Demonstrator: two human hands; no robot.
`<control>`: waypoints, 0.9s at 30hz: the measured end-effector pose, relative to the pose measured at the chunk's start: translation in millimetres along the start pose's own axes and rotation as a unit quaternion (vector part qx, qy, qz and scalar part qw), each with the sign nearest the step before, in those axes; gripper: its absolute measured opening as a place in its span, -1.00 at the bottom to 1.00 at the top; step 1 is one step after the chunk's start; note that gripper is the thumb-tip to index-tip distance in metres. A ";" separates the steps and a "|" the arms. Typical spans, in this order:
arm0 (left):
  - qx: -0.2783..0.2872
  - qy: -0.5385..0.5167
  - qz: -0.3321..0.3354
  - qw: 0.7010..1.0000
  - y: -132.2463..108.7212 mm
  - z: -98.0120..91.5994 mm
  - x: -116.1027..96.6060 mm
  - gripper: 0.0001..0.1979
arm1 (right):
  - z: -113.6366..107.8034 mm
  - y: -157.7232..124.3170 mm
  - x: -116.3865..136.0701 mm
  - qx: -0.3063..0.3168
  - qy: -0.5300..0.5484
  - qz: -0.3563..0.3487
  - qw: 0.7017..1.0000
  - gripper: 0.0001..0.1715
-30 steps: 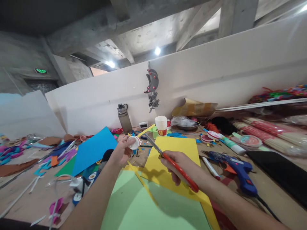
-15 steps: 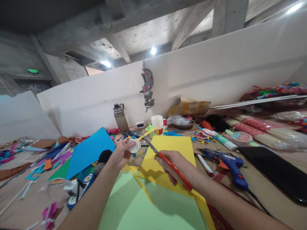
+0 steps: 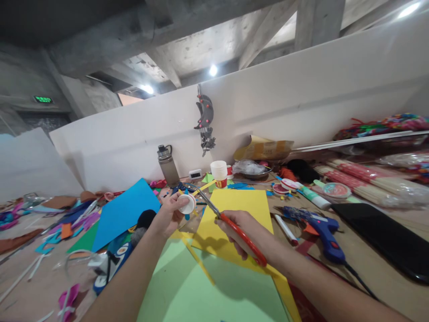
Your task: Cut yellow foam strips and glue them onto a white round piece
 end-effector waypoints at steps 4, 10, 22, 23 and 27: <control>0.001 0.000 -0.001 1.000 -0.3 1.5 -0.7 -0.70 | 0.3 -1.9 1.5 0.000 0.001 -0.001 1.000 -0.69; 0.010 0.000 0.003 1.000 -0.9 5.1 -3.2 -0.71 | 0.4 -3.5 2.6 -0.005 -0.001 0.014 1.000 -0.69; -0.003 -0.011 0.011 1.000 -1.2 5.4 -0.2 -0.68 | -3.7 -3.2 1.4 -0.019 0.057 -0.049 0.997 -0.68; -0.004 -0.017 0.014 1.000 -2.3 8.3 -0.7 -0.68 | -3.0 -3.5 2.5 -0.023 0.054 -0.065 0.996 -0.66; -0.015 -0.037 0.021 0.999 -9.0 21.7 -1.8 -0.65 | 5.3 -2.4 2.9 -0.026 0.050 -0.066 0.996 -0.63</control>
Point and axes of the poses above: each hand's wrist, its own y-axis towards the middle knuckle, its own z-axis out of the palm, x = y × z, the point moved 8 cm from there along y, towards the middle knuckle, and after that the axes turned 14 degrees about z, right-handed, at the moved point
